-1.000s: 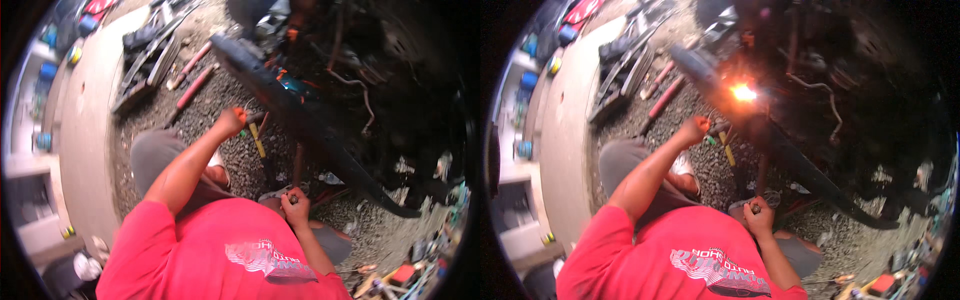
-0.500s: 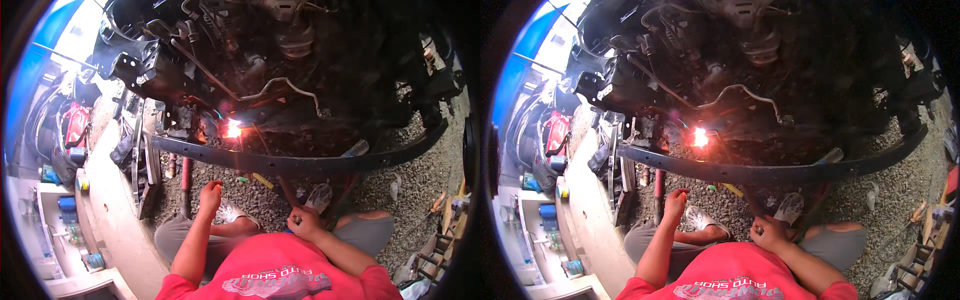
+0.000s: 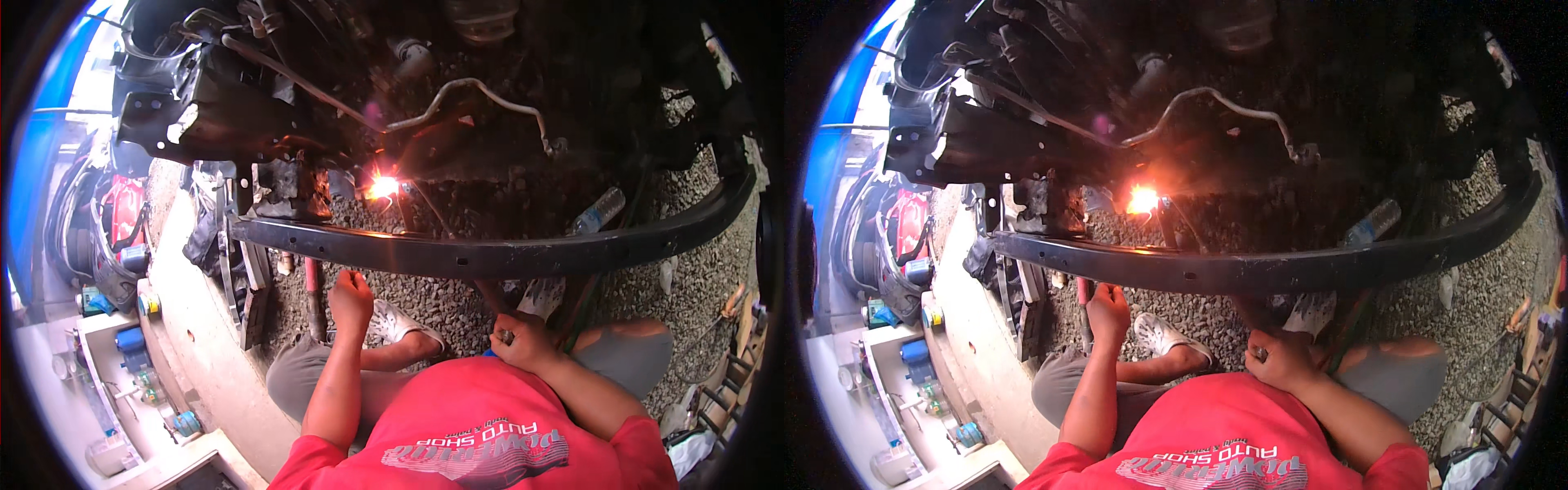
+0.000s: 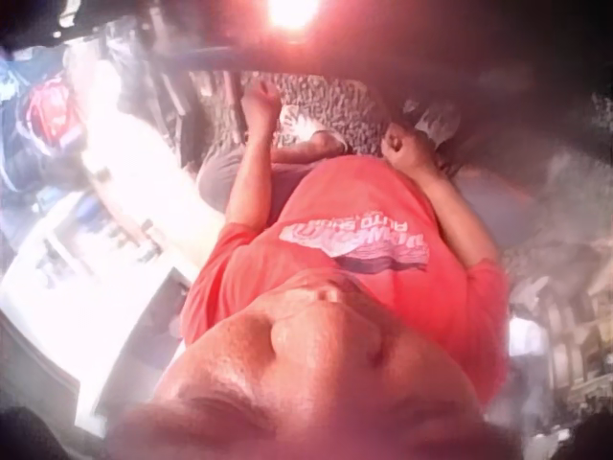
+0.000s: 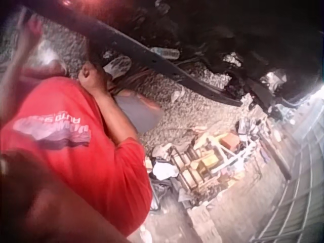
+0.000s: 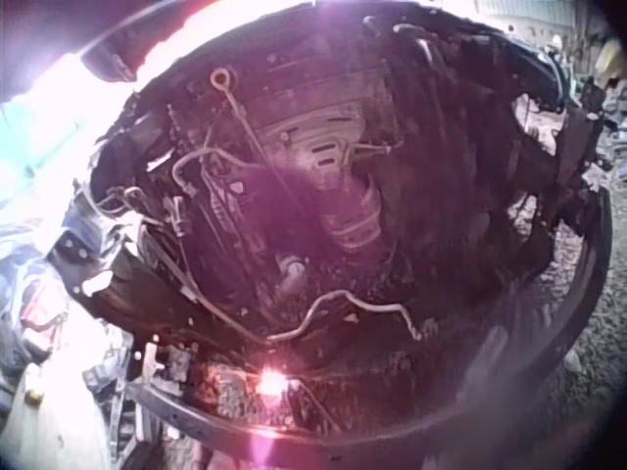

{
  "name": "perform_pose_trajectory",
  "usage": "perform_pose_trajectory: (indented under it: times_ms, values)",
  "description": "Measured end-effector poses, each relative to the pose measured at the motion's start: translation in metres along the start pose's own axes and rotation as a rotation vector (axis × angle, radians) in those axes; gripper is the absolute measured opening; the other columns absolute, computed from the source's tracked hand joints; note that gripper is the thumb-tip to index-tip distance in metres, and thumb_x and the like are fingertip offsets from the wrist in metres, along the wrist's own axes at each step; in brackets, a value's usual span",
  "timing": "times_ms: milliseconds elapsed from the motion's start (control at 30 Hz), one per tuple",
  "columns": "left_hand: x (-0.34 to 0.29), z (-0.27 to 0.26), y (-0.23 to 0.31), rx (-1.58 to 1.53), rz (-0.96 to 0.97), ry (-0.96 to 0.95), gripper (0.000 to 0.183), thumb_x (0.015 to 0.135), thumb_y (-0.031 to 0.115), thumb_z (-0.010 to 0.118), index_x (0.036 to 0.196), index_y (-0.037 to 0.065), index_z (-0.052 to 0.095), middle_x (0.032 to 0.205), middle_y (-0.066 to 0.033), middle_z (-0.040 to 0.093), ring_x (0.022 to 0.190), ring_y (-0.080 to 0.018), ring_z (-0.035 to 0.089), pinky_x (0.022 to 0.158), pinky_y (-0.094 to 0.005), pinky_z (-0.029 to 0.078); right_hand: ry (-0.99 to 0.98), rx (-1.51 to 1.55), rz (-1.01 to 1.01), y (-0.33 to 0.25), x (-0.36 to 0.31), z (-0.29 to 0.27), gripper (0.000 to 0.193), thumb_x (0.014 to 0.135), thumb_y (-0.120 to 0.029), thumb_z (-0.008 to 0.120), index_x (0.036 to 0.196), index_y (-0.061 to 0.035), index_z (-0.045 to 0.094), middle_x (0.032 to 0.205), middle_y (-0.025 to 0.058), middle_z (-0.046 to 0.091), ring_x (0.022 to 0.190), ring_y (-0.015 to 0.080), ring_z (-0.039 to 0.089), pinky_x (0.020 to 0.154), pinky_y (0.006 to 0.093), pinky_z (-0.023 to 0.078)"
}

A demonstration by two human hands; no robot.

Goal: Welding or cutting metal components of a car chassis using a torch.

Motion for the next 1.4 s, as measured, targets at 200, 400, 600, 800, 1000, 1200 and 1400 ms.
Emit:
perform_pose_trajectory:
  times_ms: [200,400,600,800,1000,1200,1400]
  values:
    - [0.008,0.005,-0.004,-0.029,-0.023,-0.060,0.017,0.105,0.017,0.067,0.101,0.002,0.074,0.085,-0.0273,0.077,0.083,-0.0504,0.076,0.073,-0.0590,0.057,-0.069,-0.003,0.087,0.005,0.003,0.009,0.019,0.087,-0.032,0.082,0.092,-0.0186,0.070,0.087,0.0063,0.077,0.080,0.0363,0.077,0.070,0.0535,0.056]
    - [0.012,-0.006,0.027,-0.013,-0.003,-0.083,0.018,0.103,0.012,0.067,0.112,-0.001,0.077,0.102,-0.0263,0.076,0.105,-0.0457,0.071,0.095,-0.0518,0.052,-0.094,-0.017,0.141,0.014,0.003,0.012,0.018,0.089,-0.034,0.081,0.095,-0.0201,0.072,0.085,0.0059,0.077,0.081,0.0362,0.078,0.072,0.0543,0.055]
    - [0.010,-0.005,0.017,-0.109,-0.122,-0.131,0.027,0.101,0.005,0.068,0.124,-0.005,0.080,0.135,-0.0249,0.072,0.134,-0.0430,0.062,0.118,-0.0457,0.047,-0.121,-0.003,0.144,0.006,0.009,0.008,0.017,0.089,-0.032,0.081,0.095,-0.0193,0.070,0.093,0.0064,0.076,0.086,0.0368,0.078,0.073,0.0548,0.056]
    - [0.012,-0.010,0.021,-0.097,-0.116,-0.123,0.027,0.101,0.005,0.068,0.124,-0.006,0.079,0.136,-0.0253,0.072,0.135,-0.0430,0.062,0.117,-0.0451,0.047,-0.123,0.011,0.143,0.005,0.008,0.009,0.017,0.089,-0.032,0.081,0.094,-0.0196,0.070,0.093,0.0066,0.076,0.086,0.0371,0.078,0.075,0.0546,0.056]
    - [0.011,-0.006,0.012,-0.105,-0.152,-0.153,0.027,0.102,0.007,0.069,0.124,-0.005,0.080,0.137,-0.0249,0.073,0.135,-0.0432,0.061,0.119,-0.0471,0.045,-0.127,-0.005,0.158,0.005,0.006,0.009,0.018,0.089,-0.034,0.081,0.096,-0.0198,0.071,0.093,0.0073,0.076,0.087,0.0368,0.077,0.075,0.0547,0.055]
    - [0.012,-0.015,0.024,-0.046,0.139,0.043,0.018,0.104,0.014,0.069,0.101,-0.003,0.075,0.083,-0.0296,0.074,0.082,-0.0509,0.076,0.069,-0.0550,0.056,-0.134,0.016,0.144,0.003,0.009,0.010,0.018,0.089,-0.033,0.080,0.095,-0.0190,0.071,0.092,0.0081,0.075,0.085,0.0360,0.077,0.074,0.0548,0.054]
    - [0.014,-0.003,0.010,-0.048,-0.082,-0.113,0.027,0.103,0.013,0.071,0.123,-0.002,0.081,0.115,-0.0242,0.081,0.131,-0.0446,0.063,0.119,-0.0491,0.044,-0.076,0.040,0.080,-0.008,0.013,0.003,0.021,0.087,-0.019,0.084,0.090,-0.0097,0.066,0.083,0.0133,0.069,0.078,0.0383,0.073,0.068,0.0479,0.057]
Point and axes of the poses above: each hand's wrist, its own x-axis towards the middle knuckle, its own z-axis out of the palm, y = z × x, the point moved 10 cm from there along x, towards the middle knuckle
